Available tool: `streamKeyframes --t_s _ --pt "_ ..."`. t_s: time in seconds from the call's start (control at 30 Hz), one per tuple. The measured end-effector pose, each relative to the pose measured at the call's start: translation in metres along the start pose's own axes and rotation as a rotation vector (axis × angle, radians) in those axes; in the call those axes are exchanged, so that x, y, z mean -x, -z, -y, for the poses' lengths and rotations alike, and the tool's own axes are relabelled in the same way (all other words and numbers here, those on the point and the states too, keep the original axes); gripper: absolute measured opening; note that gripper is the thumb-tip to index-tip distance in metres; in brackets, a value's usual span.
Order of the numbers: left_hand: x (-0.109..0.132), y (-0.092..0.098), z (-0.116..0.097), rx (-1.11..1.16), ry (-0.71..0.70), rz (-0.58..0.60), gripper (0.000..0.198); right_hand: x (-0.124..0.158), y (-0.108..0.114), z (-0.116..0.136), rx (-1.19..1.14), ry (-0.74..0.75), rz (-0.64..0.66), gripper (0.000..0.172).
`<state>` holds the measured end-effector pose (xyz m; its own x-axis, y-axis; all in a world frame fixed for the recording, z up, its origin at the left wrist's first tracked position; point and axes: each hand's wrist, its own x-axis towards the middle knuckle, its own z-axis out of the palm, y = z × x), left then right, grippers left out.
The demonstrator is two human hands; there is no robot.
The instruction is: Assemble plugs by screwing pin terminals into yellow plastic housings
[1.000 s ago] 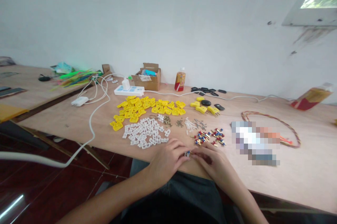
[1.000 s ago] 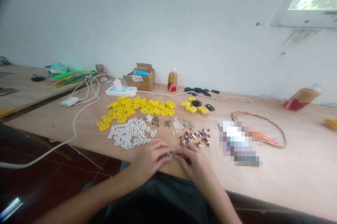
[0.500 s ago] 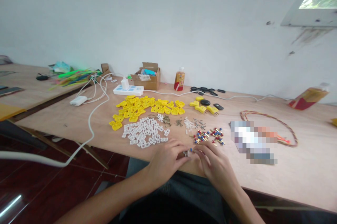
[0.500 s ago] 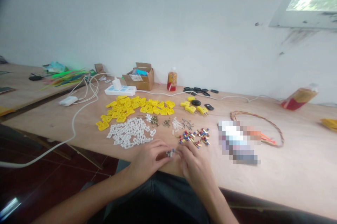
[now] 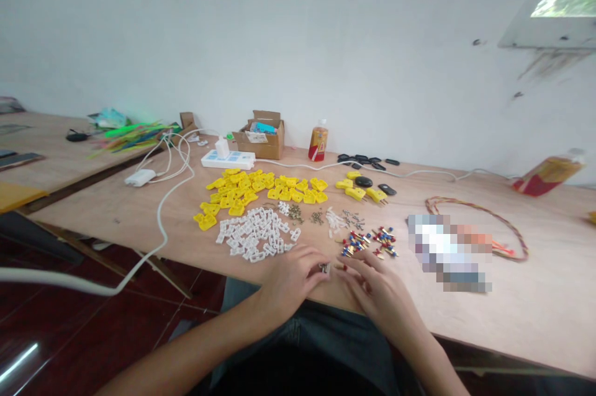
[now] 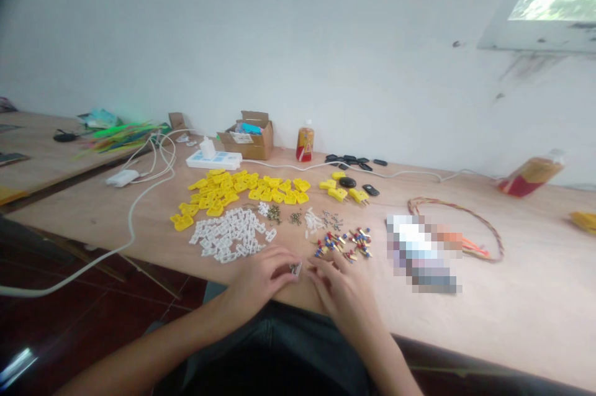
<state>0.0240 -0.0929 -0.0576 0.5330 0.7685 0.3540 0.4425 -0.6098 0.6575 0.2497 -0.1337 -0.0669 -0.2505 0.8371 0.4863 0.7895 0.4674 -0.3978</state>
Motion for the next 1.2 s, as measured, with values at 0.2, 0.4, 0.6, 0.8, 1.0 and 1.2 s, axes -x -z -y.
streamKeyframes --t_s 0.2,0.4,0.6,0.8,1.0,1.2 --pt "0.002 -0.001 0.001 0.030 0.050 -0.023 0.025 -0.002 -0.006 0.003 0.006 -0.033 -0.006 0.028" --pt "0.007 -0.005 0.005 -0.173 -0.082 -0.072 0.019 0.007 0.034 -0.028 0.372 -0.168 -0.245 0.036" --pt "0.013 -0.009 0.005 -0.483 -0.361 -0.104 0.024 0.020 0.072 -0.070 0.698 -0.454 -0.114 0.036" --pt "0.011 -0.001 -0.001 -0.434 -0.196 0.003 0.029 0.019 0.055 -0.072 0.645 -0.474 -0.029 0.040" --pt "0.010 0.002 0.003 -0.321 -0.126 0.003 0.046 0.015 0.058 -0.064 0.532 -0.321 -0.298 0.033" --pt "0.009 0.005 0.000 -0.338 -0.221 -0.030 0.034 0.003 0.077 -0.031 0.135 -0.155 -0.736 0.024"
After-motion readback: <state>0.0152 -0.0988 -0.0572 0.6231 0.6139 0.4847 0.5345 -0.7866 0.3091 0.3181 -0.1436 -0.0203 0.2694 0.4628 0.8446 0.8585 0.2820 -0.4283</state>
